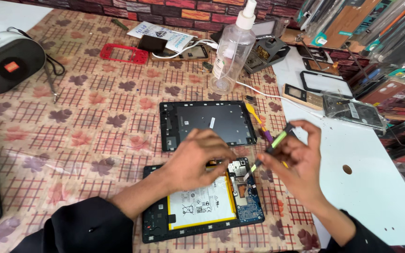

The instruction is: The person uses a screwdriver to remove screws from a disassembled tablet and places them on the back cover. The person then uses a prying tool to lift and disconnect internal components near the battery.

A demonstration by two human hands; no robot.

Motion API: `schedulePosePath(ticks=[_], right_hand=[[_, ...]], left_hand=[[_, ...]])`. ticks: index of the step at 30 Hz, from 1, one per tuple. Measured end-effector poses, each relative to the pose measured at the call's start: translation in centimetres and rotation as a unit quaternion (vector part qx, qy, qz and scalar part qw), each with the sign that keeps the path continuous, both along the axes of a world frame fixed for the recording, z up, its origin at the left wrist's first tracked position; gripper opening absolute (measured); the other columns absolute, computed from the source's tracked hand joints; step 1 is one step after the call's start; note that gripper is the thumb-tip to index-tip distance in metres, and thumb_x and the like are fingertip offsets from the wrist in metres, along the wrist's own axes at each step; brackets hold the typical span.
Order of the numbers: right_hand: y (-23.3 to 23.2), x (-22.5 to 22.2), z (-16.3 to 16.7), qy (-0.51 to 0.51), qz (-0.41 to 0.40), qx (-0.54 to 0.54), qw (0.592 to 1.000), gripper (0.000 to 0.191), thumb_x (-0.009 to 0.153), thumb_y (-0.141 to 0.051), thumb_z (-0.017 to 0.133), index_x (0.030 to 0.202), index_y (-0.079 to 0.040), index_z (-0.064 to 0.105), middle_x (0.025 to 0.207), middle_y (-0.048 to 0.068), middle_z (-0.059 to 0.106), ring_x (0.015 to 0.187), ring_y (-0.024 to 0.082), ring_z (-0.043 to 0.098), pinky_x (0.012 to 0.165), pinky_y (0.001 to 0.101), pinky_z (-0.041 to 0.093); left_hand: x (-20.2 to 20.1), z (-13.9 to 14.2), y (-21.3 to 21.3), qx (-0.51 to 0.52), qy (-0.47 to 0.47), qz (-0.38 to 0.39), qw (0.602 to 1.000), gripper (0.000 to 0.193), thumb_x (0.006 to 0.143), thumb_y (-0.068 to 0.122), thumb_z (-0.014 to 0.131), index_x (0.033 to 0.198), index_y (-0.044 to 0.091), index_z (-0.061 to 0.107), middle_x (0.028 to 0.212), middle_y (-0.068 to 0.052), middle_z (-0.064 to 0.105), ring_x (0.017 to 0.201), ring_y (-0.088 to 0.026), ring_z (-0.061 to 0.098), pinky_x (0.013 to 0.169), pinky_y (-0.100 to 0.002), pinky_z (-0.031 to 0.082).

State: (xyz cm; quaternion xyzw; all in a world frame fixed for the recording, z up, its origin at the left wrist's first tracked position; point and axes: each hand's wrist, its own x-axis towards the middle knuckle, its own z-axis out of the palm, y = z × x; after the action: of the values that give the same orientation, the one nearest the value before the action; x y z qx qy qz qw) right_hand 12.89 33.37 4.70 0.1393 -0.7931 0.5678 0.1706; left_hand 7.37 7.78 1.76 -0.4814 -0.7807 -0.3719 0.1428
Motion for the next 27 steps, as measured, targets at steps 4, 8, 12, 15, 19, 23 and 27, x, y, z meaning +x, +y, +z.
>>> schedulePosePath(ticks=[4, 8, 12, 15, 19, 23, 27], right_hand=[[0.6, 2.4, -1.7, -0.014, 0.008, -0.039, 0.999, 0.079, 0.08, 0.008, 0.076, 0.139, -0.009, 0.026, 0.088, 0.011, 0.071, 0.074, 0.016, 0.072, 0.06, 0.0261, 0.061], [0.6, 2.8, -3.2, -0.021, 0.02, -0.072, 0.997, 0.08, 0.078, 0.01, 0.078, 0.139, -0.008, 0.029, 0.095, 0.011, 0.069, 0.08, 0.014, 0.071, 0.064, 0.026, 0.061], [0.6, 3.3, -3.8, -0.046, 0.048, -0.075, 0.995, 0.085, 0.078, 0.007, 0.081, 0.143, -0.01, 0.029, 0.09, 0.009, 0.068, 0.078, 0.013, 0.07, 0.067, 0.0248, 0.059], [0.7, 3.9, -3.7, -0.06, 0.055, -0.071, 0.994, 0.085, 0.078, 0.005, 0.082, 0.143, -0.01, 0.03, 0.09, 0.007, 0.067, 0.079, 0.013, 0.07, 0.069, 0.0255, 0.06], [0.8, 4.0, -3.6, -0.088, 0.055, -0.093, 0.99, 0.082, 0.079, 0.003, 0.082, 0.142, -0.011, 0.03, 0.089, 0.007, 0.068, 0.077, 0.014, 0.071, 0.067, 0.0274, 0.061], [0.7, 4.1, -3.5, -0.082, 0.068, -0.095, 0.99, 0.082, 0.079, 0.002, 0.082, 0.142, -0.01, 0.031, 0.091, 0.007, 0.067, 0.079, 0.013, 0.07, 0.07, 0.0277, 0.061], [0.5, 4.0, -3.2, -0.069, 0.053, -0.111, 0.99, 0.079, 0.083, 0.0, 0.08, 0.143, -0.011, 0.03, 0.094, 0.01, 0.07, 0.081, 0.016, 0.071, 0.069, 0.0296, 0.062]], left_hand=[[1.9, 0.0, 0.7, -0.028, 0.016, -0.081, 0.996, 0.016, 0.085, 0.016, 0.07, 0.099, 0.015, 0.076, 0.102, -0.001, 0.074, 0.11, -0.019, 0.061, 0.097, -0.039, 0.041], [2.9, 0.3, 0.3, -0.046, -0.01, -0.116, 0.992, 0.017, 0.083, 0.013, 0.068, 0.096, 0.019, 0.077, 0.102, 0.002, 0.072, 0.112, -0.02, 0.059, 0.1, -0.039, 0.04], [2.8, 0.4, 0.0, -0.054, -0.008, -0.124, 0.991, 0.021, 0.08, 0.011, 0.067, 0.098, 0.018, 0.076, 0.102, 0.002, 0.071, 0.112, -0.021, 0.059, 0.098, -0.04, 0.04], [2.9, 0.3, 0.0, -0.041, 0.005, -0.133, 0.99, 0.019, 0.079, 0.012, 0.068, 0.096, 0.017, 0.075, 0.103, 0.001, 0.07, 0.113, -0.022, 0.059, 0.1, -0.042, 0.04], [2.9, 0.2, 0.1, -0.043, -0.011, -0.14, 0.989, 0.017, 0.08, 0.012, 0.069, 0.095, 0.016, 0.075, 0.104, 0.001, 0.07, 0.113, -0.022, 0.059, 0.097, -0.041, 0.042], [3.0, 0.2, 0.0, -0.053, -0.022, -0.14, 0.988, 0.015, 0.08, 0.014, 0.07, 0.094, 0.016, 0.075, 0.104, 0.001, 0.071, 0.113, -0.022, 0.059, 0.094, -0.041, 0.041], [3.1, 0.2, 0.0, -0.031, 0.002, -0.135, 0.99, 0.014, 0.081, 0.014, 0.071, 0.095, 0.015, 0.075, 0.103, -0.001, 0.071, 0.112, -0.023, 0.06, 0.096, -0.043, 0.042]])
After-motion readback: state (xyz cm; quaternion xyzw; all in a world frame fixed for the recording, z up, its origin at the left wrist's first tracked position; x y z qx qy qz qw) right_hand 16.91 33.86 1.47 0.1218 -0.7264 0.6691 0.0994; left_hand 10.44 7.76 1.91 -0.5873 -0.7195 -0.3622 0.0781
